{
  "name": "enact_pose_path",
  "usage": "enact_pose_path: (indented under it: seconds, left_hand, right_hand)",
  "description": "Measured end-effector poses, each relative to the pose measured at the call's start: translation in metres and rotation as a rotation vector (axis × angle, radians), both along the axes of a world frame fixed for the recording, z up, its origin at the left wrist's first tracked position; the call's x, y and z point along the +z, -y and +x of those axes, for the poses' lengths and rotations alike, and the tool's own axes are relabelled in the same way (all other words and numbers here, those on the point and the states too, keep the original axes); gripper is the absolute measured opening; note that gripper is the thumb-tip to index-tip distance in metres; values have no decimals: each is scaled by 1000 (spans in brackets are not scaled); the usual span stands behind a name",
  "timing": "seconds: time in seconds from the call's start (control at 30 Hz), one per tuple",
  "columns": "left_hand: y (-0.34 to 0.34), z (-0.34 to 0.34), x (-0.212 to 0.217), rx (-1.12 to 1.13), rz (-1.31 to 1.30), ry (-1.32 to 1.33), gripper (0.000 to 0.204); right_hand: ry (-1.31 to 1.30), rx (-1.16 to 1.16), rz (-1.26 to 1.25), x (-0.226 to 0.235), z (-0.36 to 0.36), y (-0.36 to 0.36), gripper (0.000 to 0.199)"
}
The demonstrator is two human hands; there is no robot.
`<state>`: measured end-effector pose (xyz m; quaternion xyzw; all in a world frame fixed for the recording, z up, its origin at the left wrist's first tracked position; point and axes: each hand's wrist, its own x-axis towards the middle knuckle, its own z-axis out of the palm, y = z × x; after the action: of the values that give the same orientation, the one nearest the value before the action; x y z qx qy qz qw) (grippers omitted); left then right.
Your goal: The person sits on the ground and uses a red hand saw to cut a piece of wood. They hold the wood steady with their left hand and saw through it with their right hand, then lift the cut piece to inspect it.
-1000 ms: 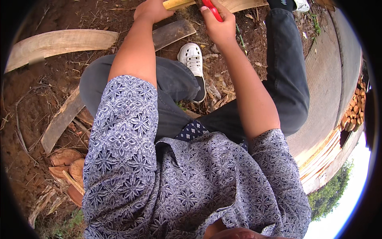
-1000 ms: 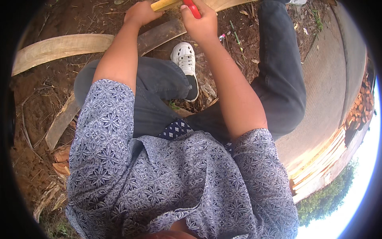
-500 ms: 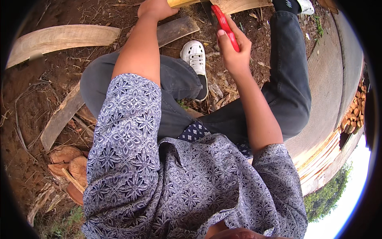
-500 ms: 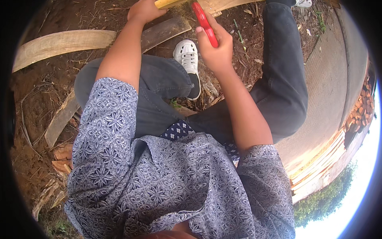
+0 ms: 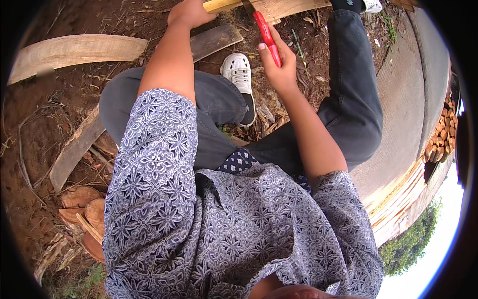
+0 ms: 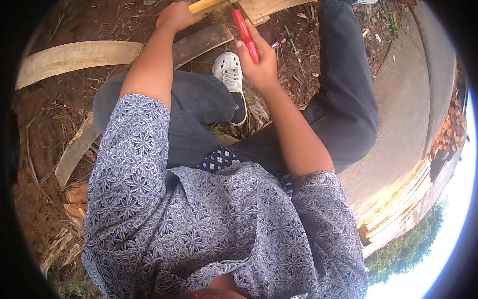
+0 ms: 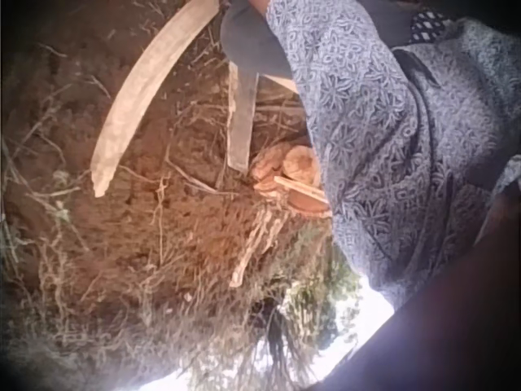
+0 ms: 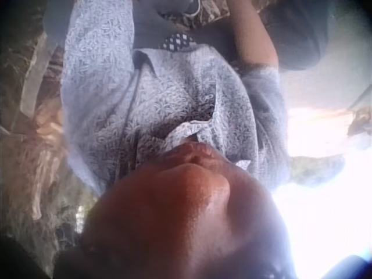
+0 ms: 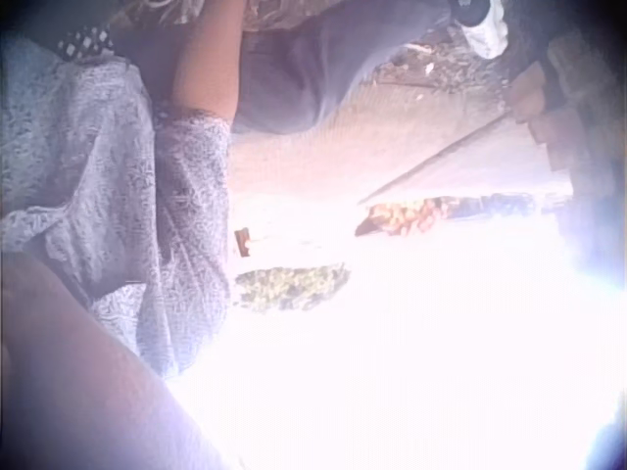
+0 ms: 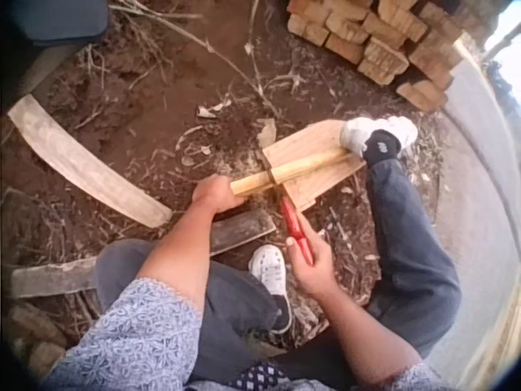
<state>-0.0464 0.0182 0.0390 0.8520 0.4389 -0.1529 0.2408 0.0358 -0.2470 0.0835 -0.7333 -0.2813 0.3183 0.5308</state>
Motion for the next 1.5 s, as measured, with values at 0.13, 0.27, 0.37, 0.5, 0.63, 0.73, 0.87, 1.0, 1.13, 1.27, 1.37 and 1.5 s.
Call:
enact_pose_path:
  seconds: [0.13, 0.27, 0.37, 0.5, 0.63, 0.73, 0.87, 1.0, 1.13, 1.27, 1.37, 1.5]
  left_hand:
    - [0, -7, -4, 6, -4, -16, 57]
    - [1, -9, -6, 13, 24, -3, 58]
    - [3, -9, -5, 16, 34, -3, 58]
    - [-6, 7, 0, -24, 42, 38, 58]
    - [-15, -2, 8, -27, 55, -9, 59]
    - [-11, -4, 7, -29, 59, -10, 58]
    - [-2, -2, 6, -21, 29, -10, 57]
    - [-6, -3, -5, -59, 0, -1, 56]
    - [-1, -4, -5, -27, 2, 4, 55]
    - [7, -7, 1, -13, 9, -2, 55]
    - [9, -5, 3, 16, 9, 15, 54]
    - [10, 4, 9, 26, -8, 7, 55]
  right_hand:
    - [-70, 3, -182, 86, -22, 68, 54]
    - [-72, 17, -205, 128, -18, 74, 52]
    - [-4, 24, -132, 88, -11, 24, 51]
    - [148, -66, -87, -10, 27, -71, 41]
    - [133, -51, 133, -15, 22, -69, 45]
    - [-16, 33, 99, -23, 7, -35, 61]
    - [170, 17, 59, -27, 1, -23, 63]
    - [8, 25, -119, 35, -6, 21, 59]
    - [-40, 25, -245, 119, -11, 83, 56]
    - [-106, 18, -231, 140, -5, 61, 53]
    - [69, 11, -126, 65, 4, -1, 52]
    - [183, -92, -98, -17, 33, -84, 41]
